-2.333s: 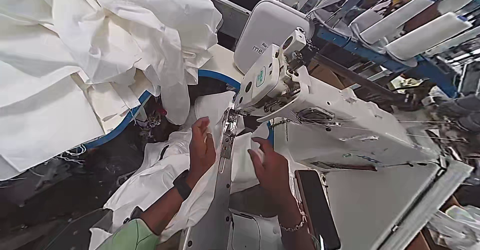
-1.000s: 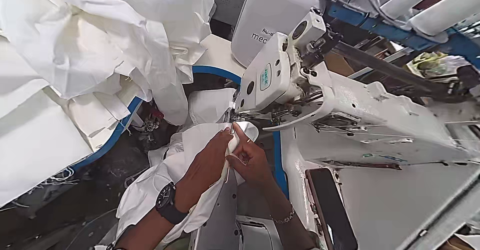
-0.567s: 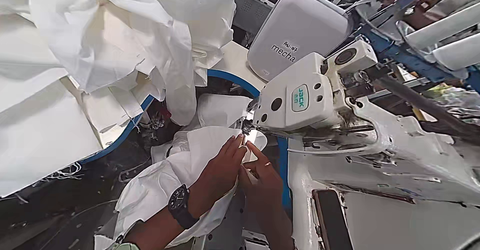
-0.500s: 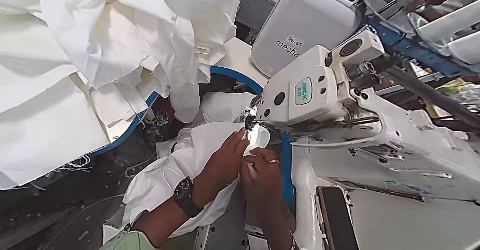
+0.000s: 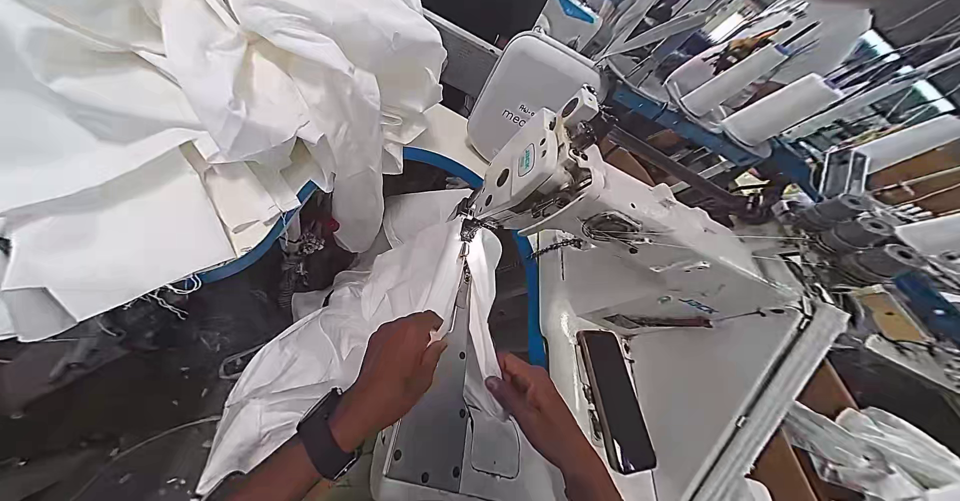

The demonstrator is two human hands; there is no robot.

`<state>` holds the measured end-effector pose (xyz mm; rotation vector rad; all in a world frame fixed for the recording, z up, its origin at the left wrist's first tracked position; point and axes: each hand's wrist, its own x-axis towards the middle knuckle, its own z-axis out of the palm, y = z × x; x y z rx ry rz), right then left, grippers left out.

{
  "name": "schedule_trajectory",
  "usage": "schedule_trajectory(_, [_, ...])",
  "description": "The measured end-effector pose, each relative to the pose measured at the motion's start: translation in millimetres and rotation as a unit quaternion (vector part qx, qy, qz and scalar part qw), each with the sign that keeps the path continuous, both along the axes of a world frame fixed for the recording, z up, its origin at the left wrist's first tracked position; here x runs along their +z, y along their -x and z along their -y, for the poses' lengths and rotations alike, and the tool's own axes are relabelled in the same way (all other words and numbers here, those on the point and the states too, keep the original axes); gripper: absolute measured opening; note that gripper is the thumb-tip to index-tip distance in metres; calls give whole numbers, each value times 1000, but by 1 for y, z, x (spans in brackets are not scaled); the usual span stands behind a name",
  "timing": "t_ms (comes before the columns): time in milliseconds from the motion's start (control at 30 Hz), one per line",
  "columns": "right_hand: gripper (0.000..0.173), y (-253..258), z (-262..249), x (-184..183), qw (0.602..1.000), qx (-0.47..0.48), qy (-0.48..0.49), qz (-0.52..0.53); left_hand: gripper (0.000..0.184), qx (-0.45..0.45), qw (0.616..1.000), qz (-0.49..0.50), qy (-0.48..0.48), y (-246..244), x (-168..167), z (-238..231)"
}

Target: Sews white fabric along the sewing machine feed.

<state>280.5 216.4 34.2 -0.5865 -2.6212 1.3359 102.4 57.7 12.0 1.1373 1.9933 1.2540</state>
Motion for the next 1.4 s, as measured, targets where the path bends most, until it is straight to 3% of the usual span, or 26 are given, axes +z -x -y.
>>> schedule_trajectory(67, [27, 22, 29, 26, 962, 16, -271, 13, 23, 13, 997, -49, -56, -4, -6, -1])
schedule_trajectory(100, [24, 32, 45, 36, 929, 17, -369, 24, 22, 12, 995, -59, -80, -3, -9, -4])
schedule_trajectory(133, [20, 38, 60, 38, 913, 16, -406, 45, 21, 5, 995, -50, -91, -3, -13, -7])
schedule_trajectory(267, [18, 38, 85, 30, 939, -29, -291, 179, 34, -61, 995, 61, -39, 23, -10, -15])
schedule_trajectory(400, [19, 51, 85, 70, 906, -33, -378, 185, 35, -79, 995, 42, -51, 17, -11, -15])
schedule_trajectory(533, [23, 60, 82, 46, 922, -36, -296, 246, 39, -52, 994, 36, -84, 17, -18, -14])
schedule_trajectory(733, [10, 90, 79, 47, 871, -20, -437, 226, 27, -47, 985, -5, -166, 16, -37, -19])
schedule_trajectory(867, [19, 109, 57, 45, 882, -21, -348, 316, 32, -33, 987, 21, -155, 26, -36, -37])
schedule_trajectory(933, [22, 99, 50, 40, 896, -44, -315, 309, 32, -54, 991, 44, -113, 32, -28, -35])
schedule_trajectory(1033, [21, 67, 36, 37, 895, -58, -270, 351, 27, -48, 996, 15, -75, 36, -29, 10])
schedule_trajectory(1100, [23, 62, 7, 16, 892, 27, -153, 424, 31, -31, 997, -44, -63, 46, -54, 43])
schedule_trajectory(1200, [31, 51, -15, -38, 922, 199, 31, 330, 37, -29, 989, -98, -103, 47, -63, 59])
schedule_trajectory(1267, [24, 55, -31, -39, 945, 198, 67, 253, 35, -42, 980, -110, -161, 35, -39, 47])
schedule_trajectory(1333, [17, 42, -34, -7, 969, 121, 27, 213, 31, -54, 979, -93, -171, 9, -30, 41])
schedule_trajectory(1400, [22, 29, -12, 34, 982, 90, -97, 136, 29, -24, 974, -96, -202, -10, -40, 29])
